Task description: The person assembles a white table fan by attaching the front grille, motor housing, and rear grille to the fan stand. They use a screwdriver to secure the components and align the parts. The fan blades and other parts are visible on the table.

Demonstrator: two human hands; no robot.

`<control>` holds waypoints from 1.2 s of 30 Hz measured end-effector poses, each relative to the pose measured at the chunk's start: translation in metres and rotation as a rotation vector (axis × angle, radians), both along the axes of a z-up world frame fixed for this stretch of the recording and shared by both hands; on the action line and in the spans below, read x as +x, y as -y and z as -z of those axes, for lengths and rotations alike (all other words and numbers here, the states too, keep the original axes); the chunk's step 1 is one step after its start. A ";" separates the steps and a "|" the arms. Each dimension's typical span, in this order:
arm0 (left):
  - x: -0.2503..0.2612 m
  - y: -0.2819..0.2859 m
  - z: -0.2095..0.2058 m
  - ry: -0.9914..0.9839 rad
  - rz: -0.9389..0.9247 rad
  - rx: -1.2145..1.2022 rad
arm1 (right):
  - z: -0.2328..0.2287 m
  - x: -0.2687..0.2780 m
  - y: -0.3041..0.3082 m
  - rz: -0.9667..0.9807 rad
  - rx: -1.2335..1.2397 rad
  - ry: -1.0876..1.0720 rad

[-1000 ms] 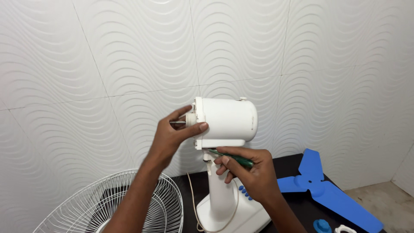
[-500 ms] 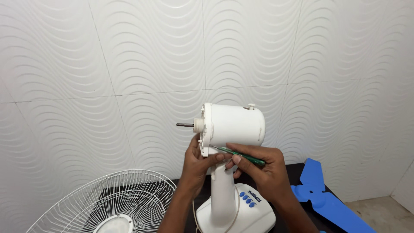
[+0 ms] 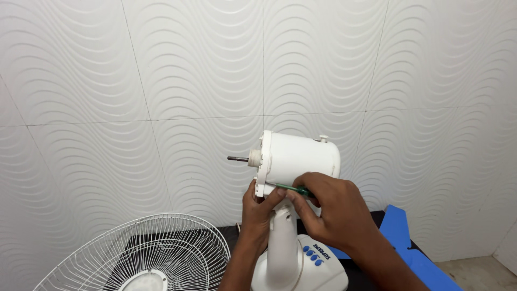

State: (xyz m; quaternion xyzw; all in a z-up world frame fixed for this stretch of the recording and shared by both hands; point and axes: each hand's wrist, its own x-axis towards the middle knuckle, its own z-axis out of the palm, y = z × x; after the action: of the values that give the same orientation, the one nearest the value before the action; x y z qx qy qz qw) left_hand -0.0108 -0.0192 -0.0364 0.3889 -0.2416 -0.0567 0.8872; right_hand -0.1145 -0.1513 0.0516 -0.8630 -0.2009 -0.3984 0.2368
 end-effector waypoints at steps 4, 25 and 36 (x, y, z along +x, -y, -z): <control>0.001 0.000 0.000 -0.038 0.045 -0.035 | 0.005 0.011 0.000 -0.004 -0.064 0.100; 0.014 0.003 0.016 0.027 0.055 0.016 | 0.004 -0.003 -0.037 0.433 -0.365 -0.073; -0.001 0.013 0.002 -0.159 0.054 0.044 | 0.034 -0.019 -0.061 0.320 -0.454 0.119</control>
State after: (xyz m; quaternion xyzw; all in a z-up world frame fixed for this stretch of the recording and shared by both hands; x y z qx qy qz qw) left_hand -0.0122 -0.0320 -0.0380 0.3959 -0.1795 -0.1164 0.8930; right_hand -0.1337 -0.0904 0.0176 -0.8899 -0.1599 -0.4253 -0.0407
